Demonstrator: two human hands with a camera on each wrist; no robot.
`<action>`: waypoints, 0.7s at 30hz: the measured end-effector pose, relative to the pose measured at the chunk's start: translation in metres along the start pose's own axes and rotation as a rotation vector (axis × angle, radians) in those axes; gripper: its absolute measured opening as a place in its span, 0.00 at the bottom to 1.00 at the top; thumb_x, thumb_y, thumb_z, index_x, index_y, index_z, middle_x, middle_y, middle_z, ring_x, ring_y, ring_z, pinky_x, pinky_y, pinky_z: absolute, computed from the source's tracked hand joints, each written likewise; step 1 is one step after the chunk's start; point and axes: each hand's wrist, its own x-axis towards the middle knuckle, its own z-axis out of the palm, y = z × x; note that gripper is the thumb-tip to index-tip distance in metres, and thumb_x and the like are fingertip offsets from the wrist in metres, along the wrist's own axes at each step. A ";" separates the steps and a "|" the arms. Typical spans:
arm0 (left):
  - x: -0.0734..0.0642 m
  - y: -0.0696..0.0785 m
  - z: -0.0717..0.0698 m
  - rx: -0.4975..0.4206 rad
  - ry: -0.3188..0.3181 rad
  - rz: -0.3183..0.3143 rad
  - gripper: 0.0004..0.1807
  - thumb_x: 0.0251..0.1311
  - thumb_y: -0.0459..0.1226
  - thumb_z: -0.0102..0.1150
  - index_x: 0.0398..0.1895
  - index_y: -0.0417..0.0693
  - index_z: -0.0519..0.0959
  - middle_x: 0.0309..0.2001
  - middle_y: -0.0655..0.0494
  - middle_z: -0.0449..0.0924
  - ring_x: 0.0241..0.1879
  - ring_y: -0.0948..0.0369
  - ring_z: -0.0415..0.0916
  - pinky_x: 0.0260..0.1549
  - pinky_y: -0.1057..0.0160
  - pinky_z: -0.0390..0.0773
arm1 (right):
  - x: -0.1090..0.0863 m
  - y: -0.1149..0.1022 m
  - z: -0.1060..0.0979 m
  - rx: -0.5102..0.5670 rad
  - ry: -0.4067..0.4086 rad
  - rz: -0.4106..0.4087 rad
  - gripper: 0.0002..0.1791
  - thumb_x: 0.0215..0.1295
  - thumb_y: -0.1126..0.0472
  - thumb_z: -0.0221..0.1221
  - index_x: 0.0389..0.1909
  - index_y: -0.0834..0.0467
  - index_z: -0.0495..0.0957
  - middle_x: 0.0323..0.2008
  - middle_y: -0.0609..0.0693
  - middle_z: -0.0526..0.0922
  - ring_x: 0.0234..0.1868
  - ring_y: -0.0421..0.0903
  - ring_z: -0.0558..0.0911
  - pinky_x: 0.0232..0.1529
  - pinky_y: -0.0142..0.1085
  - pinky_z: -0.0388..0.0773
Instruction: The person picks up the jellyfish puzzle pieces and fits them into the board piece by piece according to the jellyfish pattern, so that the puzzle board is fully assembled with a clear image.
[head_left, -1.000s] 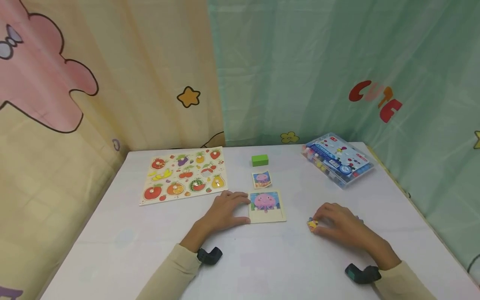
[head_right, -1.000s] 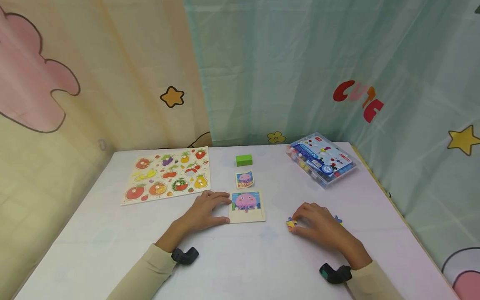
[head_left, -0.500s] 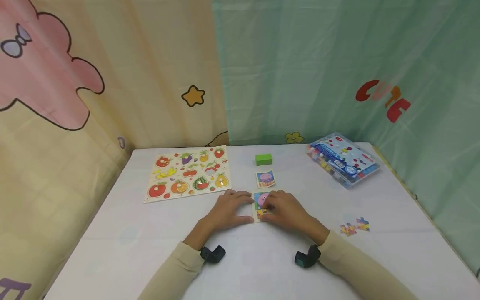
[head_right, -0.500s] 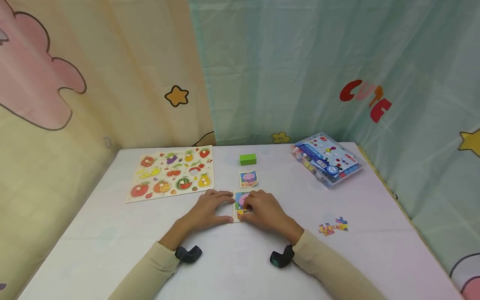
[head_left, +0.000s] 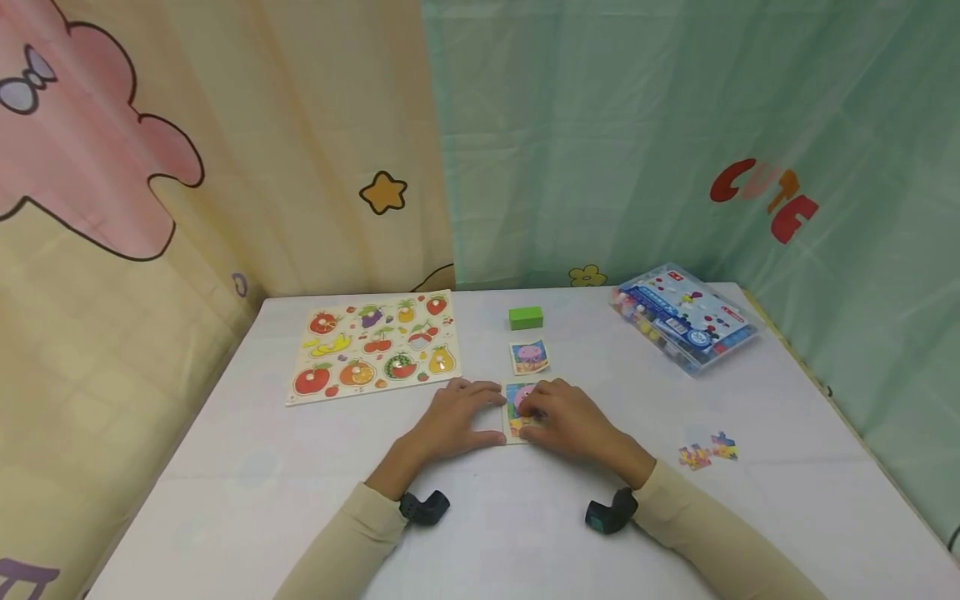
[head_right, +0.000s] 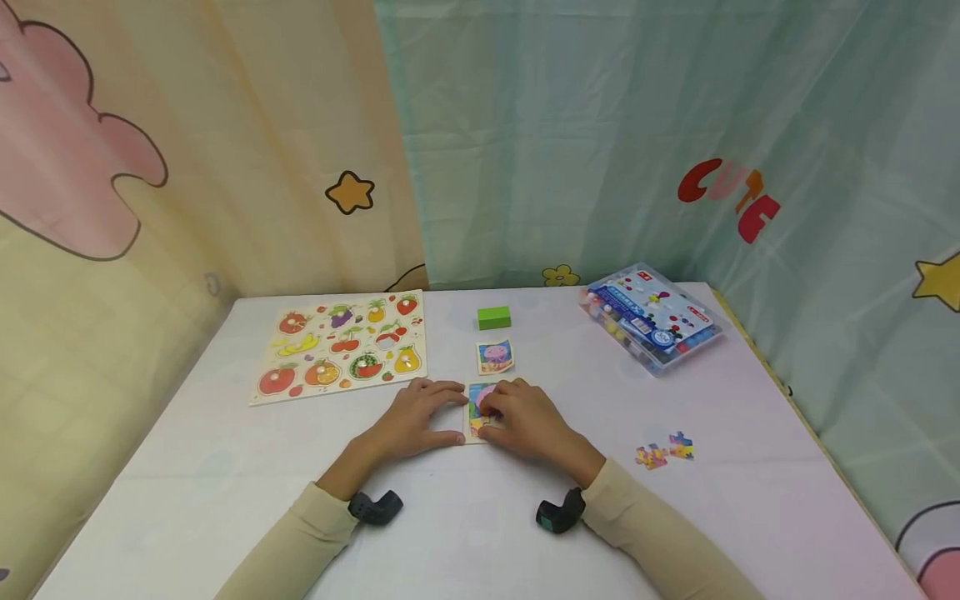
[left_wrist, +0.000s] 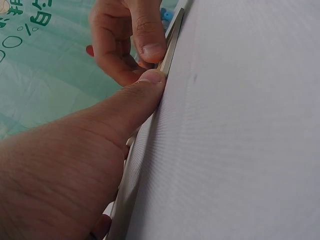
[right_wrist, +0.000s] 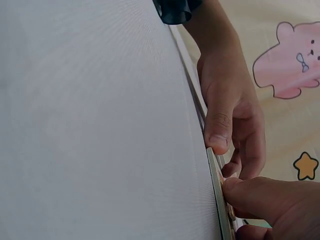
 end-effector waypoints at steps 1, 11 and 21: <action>0.000 0.000 0.000 0.001 0.000 0.000 0.32 0.60 0.61 0.66 0.65 0.61 0.78 0.69 0.63 0.70 0.63 0.55 0.64 0.55 0.47 0.66 | 0.000 -0.001 0.000 0.002 0.001 0.001 0.13 0.56 0.51 0.75 0.40 0.50 0.86 0.38 0.41 0.79 0.39 0.41 0.73 0.40 0.39 0.72; 0.001 -0.003 0.001 0.012 0.013 0.011 0.32 0.60 0.62 0.65 0.64 0.61 0.78 0.69 0.62 0.71 0.62 0.55 0.65 0.54 0.47 0.67 | 0.001 -0.001 0.003 -0.017 0.012 0.006 0.12 0.57 0.50 0.74 0.40 0.49 0.87 0.38 0.42 0.79 0.41 0.42 0.73 0.41 0.40 0.71; 0.000 0.000 0.000 -0.004 0.009 0.005 0.32 0.59 0.61 0.66 0.64 0.61 0.78 0.69 0.62 0.71 0.62 0.54 0.65 0.55 0.46 0.67 | -0.001 -0.001 0.004 0.001 0.000 0.005 0.12 0.58 0.53 0.73 0.42 0.48 0.88 0.37 0.41 0.76 0.40 0.42 0.71 0.40 0.41 0.68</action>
